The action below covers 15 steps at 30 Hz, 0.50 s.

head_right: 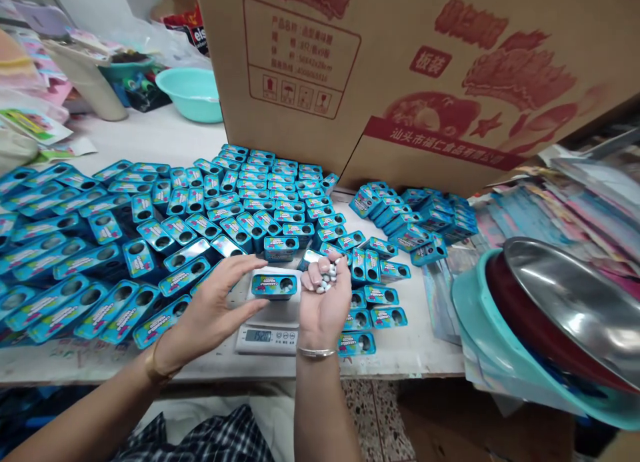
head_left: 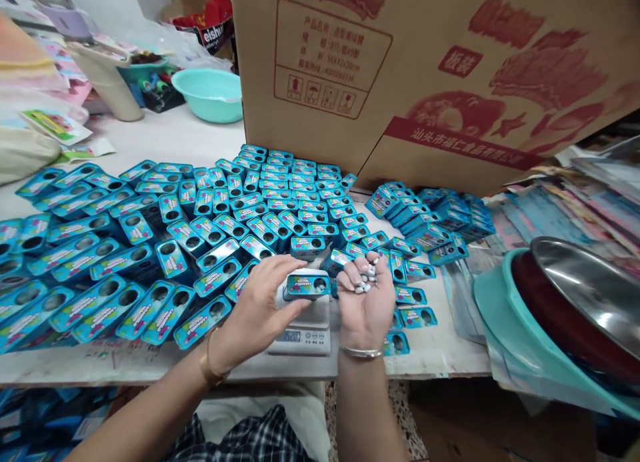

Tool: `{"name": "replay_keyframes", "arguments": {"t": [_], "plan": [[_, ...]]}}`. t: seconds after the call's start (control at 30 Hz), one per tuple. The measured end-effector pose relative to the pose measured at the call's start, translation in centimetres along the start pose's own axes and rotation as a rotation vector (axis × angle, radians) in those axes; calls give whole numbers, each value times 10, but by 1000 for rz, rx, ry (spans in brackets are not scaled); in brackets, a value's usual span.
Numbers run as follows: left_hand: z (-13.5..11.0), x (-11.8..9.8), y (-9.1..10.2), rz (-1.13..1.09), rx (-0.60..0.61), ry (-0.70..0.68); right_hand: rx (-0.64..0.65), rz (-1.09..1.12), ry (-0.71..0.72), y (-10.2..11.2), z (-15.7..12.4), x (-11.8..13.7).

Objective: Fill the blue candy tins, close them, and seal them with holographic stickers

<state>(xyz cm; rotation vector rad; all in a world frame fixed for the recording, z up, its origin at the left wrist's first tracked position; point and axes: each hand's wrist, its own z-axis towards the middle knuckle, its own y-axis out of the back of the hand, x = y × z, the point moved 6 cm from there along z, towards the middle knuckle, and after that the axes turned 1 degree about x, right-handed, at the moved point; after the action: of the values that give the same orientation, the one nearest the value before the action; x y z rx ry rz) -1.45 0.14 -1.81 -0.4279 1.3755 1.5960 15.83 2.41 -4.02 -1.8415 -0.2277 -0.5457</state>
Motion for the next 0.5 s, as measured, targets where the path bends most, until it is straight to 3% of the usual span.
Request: {"name": "replay_keyframes", "arguments": {"t": [0.1,0.23,0.37,0.5], "plan": [[10,4,-20,105,49,-63,4,-68,73,-4,2,-3],[16,14,-39,111,86,-39,2,-173,144,-6,2,-8],[17,17,-45,89,105,4,-3,-201,157,-3,3,-13],[18,17,-47,92,106,21,-18,-68,73,4,9,-17]]}}
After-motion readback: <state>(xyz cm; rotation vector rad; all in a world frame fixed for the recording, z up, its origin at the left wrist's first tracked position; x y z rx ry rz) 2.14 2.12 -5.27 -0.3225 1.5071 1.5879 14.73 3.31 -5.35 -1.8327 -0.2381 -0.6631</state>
